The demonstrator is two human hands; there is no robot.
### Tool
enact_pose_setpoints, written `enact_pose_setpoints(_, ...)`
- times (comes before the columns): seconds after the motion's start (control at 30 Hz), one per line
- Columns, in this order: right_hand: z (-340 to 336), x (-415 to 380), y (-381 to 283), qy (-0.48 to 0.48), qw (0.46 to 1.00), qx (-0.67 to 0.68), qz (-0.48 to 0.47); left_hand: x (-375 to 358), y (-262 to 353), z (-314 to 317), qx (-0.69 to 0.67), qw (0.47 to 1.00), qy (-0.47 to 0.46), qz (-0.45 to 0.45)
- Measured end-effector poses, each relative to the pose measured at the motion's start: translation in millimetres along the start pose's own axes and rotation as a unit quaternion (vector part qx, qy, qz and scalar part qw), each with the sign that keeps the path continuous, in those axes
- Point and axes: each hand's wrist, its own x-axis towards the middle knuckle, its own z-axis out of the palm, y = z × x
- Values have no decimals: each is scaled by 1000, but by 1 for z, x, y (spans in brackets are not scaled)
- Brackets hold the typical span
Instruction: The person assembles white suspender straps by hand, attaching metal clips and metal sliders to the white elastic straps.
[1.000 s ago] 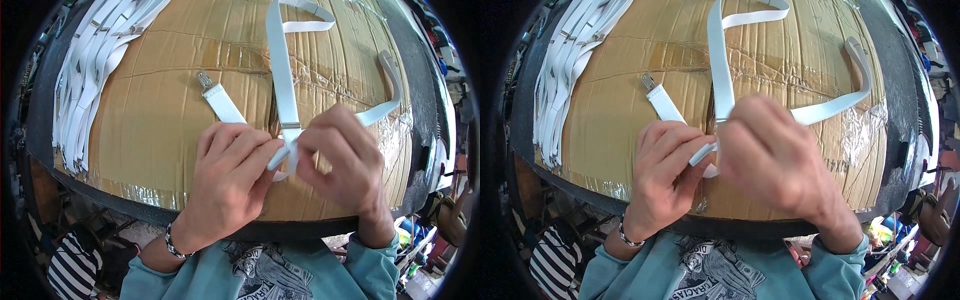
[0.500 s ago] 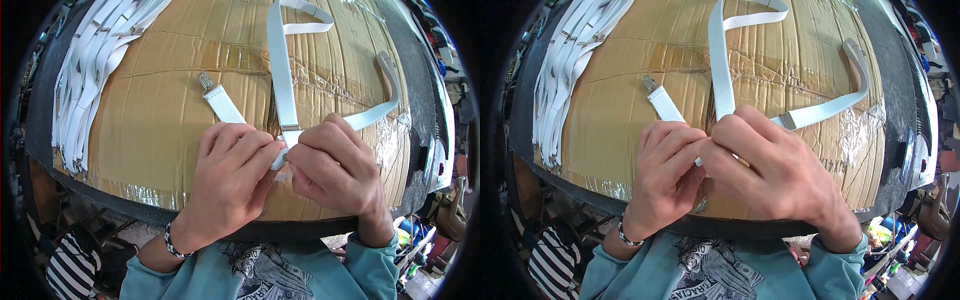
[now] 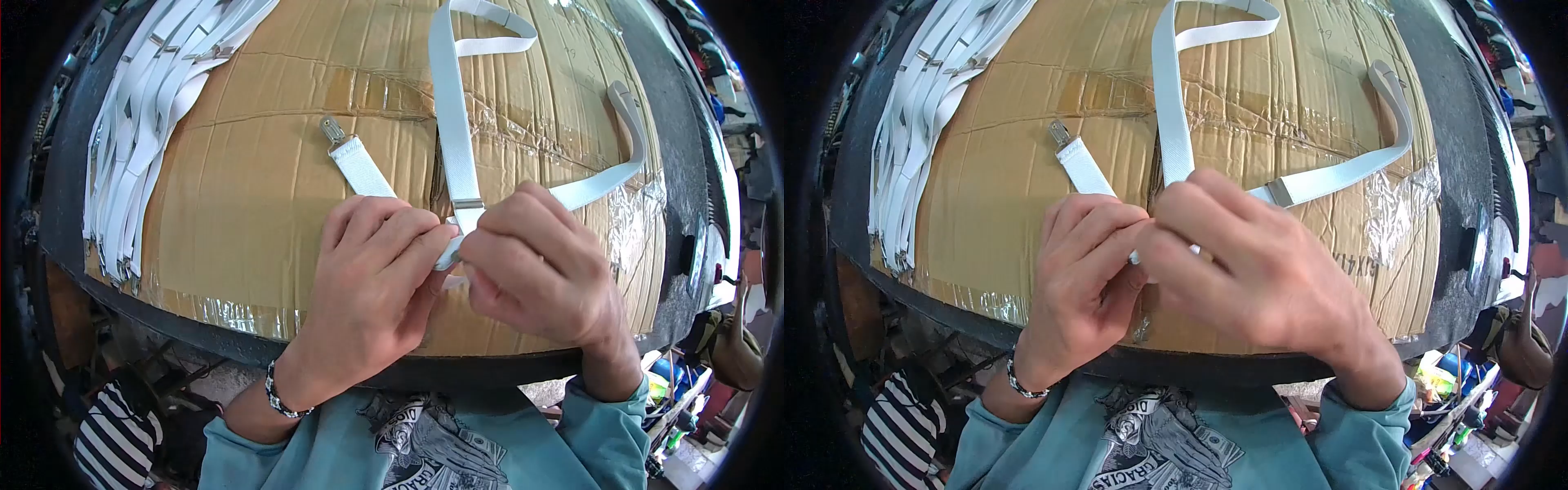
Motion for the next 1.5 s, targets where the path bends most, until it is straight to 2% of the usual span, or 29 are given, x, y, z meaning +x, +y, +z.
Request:
enact_pose_setpoints(0.23, -13, -4, 13, 3, 997, -34, 63, 1, 0, 4, -16, 999, 33, -7)
enact_pose_setpoints(0.5, 3, 6, -8, -14, 999, 33, 6, 1, 0, -2, -20, 1000, -1, -8)
enact_pose_setpoints(0.8, -6, -3, 3, 18, 998, 0, 67, 2, 0, 2, -17, 1000, 17, -11)
enact_pose_setpoints(0.97, 2, 6, -11, 6, 999, 37, 15, 1, -2, -2, -14, 1000, -1, 0)
enact_pose_setpoints(1.13, -4, -3, 6, -5, 999, -15, 40, 3, 0, 3, -17, 1000, 18, -13)
enact_pose_setpoints(1.2, -8, -9, 19, -5, 996, -30, 87, 2, 1, 3, -22, 999, 26, -20)
enact_pose_setpoints(1.3, -11, -4, 5, 6, 995, -7, 101, 2, 1, 2, -19, 999, 24, -17)
enact_pose_setpoints(1.4, 1, 3, -5, 3, 998, 43, 35, 2, -2, 0, -11, 1000, 12, -3)
enact_pose_setpoints(1.5, 4, 2, -3, 1, 997, 51, 51, 3, -1, -1, -11, 1000, 14, -2)
